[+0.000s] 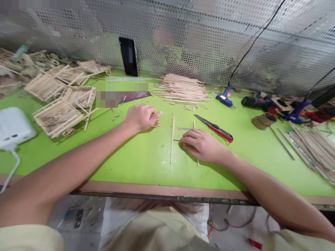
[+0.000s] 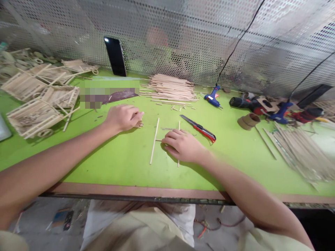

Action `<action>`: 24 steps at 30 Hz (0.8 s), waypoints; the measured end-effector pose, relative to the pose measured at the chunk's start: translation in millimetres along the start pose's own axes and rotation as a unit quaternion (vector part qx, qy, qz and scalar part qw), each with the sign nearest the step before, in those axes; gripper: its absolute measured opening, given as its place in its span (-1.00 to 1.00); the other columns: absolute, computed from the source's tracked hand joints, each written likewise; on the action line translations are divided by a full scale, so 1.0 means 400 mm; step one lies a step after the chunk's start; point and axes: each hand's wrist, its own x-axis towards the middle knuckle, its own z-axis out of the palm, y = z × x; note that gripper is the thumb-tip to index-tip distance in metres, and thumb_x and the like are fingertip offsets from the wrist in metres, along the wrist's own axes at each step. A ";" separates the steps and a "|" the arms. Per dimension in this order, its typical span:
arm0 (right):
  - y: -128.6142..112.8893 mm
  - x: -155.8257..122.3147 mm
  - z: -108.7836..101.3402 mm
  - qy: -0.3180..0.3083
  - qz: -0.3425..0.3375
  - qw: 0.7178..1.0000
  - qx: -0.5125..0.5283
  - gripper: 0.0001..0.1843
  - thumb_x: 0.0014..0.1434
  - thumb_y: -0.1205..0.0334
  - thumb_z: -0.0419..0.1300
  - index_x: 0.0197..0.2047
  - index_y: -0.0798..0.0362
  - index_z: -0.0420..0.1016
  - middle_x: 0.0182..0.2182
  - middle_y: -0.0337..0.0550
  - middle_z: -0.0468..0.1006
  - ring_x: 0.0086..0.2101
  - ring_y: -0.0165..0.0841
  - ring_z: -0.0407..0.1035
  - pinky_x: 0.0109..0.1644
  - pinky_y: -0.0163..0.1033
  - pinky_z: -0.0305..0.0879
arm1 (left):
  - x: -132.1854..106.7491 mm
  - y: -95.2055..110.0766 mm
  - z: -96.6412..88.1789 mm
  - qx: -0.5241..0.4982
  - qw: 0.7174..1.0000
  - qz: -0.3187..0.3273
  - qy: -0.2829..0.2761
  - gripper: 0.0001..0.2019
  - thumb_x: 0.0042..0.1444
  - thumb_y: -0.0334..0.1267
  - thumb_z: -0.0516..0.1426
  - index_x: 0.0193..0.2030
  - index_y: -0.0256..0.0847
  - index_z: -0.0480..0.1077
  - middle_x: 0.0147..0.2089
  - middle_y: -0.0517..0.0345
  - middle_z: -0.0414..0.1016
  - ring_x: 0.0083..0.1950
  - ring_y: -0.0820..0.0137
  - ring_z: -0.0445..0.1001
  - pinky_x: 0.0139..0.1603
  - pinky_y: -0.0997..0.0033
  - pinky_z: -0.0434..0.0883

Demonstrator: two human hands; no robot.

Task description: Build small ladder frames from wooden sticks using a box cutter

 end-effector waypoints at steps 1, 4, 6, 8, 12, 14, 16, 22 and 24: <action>0.000 0.000 0.000 0.000 0.002 1.000 0.003 -0.67 0.58 0.15 0.05 0.10 0.01 0.63 -0.02 0.05 0.67 -0.02 -0.11 0.54 0.08 0.04 0.47 | -0.002 0.002 -0.002 -0.001 1.000 0.001 -0.007 -0.35 0.43 0.21 -0.15 -0.37 -0.18 0.53 -0.33 -0.08 0.59 -0.28 0.11 0.54 -0.42 0.25 0.18; -0.001 0.000 -0.001 -0.002 0.006 1.000 0.005 -0.67 0.59 0.14 0.05 0.11 0.01 0.63 -0.02 0.04 0.67 -0.02 -0.12 0.54 0.06 0.03 0.46 | -0.009 0.011 -0.004 0.004 1.000 0.009 -0.020 -0.39 0.41 0.26 -0.10 -0.28 -0.19 0.52 -0.21 -0.13 0.61 -0.18 0.05 0.55 -0.37 0.21 0.26; -0.001 0.000 -0.001 0.001 0.005 1.000 0.003 -0.67 0.59 0.13 0.05 0.10 0.01 0.62 -0.02 0.04 0.67 -0.02 -0.13 0.53 0.07 0.02 0.45 | -0.010 0.018 -0.001 0.008 1.000 0.007 -0.026 -0.41 0.40 0.26 -0.08 -0.26 -0.18 0.51 -0.17 -0.14 0.60 -0.16 0.04 0.55 -0.34 0.19 0.29; 0.000 0.000 -0.001 0.005 0.001 1.000 0.002 -0.67 0.59 0.13 0.05 0.09 0.03 0.62 -0.03 0.04 0.67 -0.04 -0.13 0.53 0.08 0.02 0.45 | -0.003 0.021 0.006 0.006 0.999 -0.013 -0.036 -0.41 0.41 0.25 -0.10 -0.29 -0.18 0.49 -0.21 -0.14 0.58 -0.23 0.07 0.53 -0.35 0.19 0.28; 0.000 0.002 0.000 0.006 -0.002 1.000 0.006 -0.68 0.58 0.14 0.06 0.09 0.03 0.63 -0.04 0.05 0.67 -0.04 -0.13 0.53 0.08 0.02 0.45 | 0.027 0.009 0.020 0.003 0.998 -0.045 -0.039 -0.33 0.43 0.25 -0.15 -0.47 -0.16 0.44 -0.44 -0.06 0.48 -0.43 0.15 0.45 -0.38 0.21 0.19; 0.000 0.003 0.000 0.008 0.000 1.000 0.009 -0.68 0.58 0.14 0.06 0.09 0.02 0.63 -0.04 0.05 0.67 -0.04 -0.13 0.53 0.09 0.03 0.46 | 0.041 -0.003 0.023 0.017 0.999 -0.043 -0.021 -0.29 0.43 0.26 -0.16 -0.53 -0.16 0.45 -0.52 -0.04 0.45 -0.44 0.15 0.46 -0.36 0.23 0.18; -0.001 0.003 0.000 0.008 0.002 1.000 0.011 -0.68 0.57 0.14 0.06 0.09 0.02 0.64 -0.04 0.05 0.67 -0.04 -0.13 0.53 0.10 0.03 0.46 | 0.046 -0.013 0.022 0.031 0.999 -0.037 0.000 -0.27 0.43 0.26 -0.16 -0.50 -0.17 0.53 -0.53 -0.05 0.46 -0.40 0.12 0.51 -0.33 0.23 0.20; -0.004 0.003 -0.003 -0.005 0.009 1.000 0.007 -0.67 0.58 0.14 0.05 0.09 0.02 0.63 -0.03 0.05 0.67 -0.03 -0.12 0.53 0.11 0.05 0.48 | 0.022 -0.019 0.017 0.028 0.999 -0.018 0.030 -0.27 0.41 0.23 -0.16 -0.44 -0.18 0.62 -0.45 -0.14 0.56 -0.37 0.09 0.53 -0.34 0.22 0.19; -0.004 0.004 -0.004 -0.004 0.007 1.000 0.004 -0.67 0.59 0.15 0.04 0.09 0.03 0.63 -0.03 0.06 0.66 -0.03 -0.13 0.53 0.11 0.04 0.48 | 0.014 -0.014 0.018 0.013 0.999 -0.008 0.029 -0.30 0.39 0.24 -0.13 -0.44 -0.18 0.61 -0.43 -0.13 0.57 -0.36 0.09 0.53 -0.33 0.22 0.19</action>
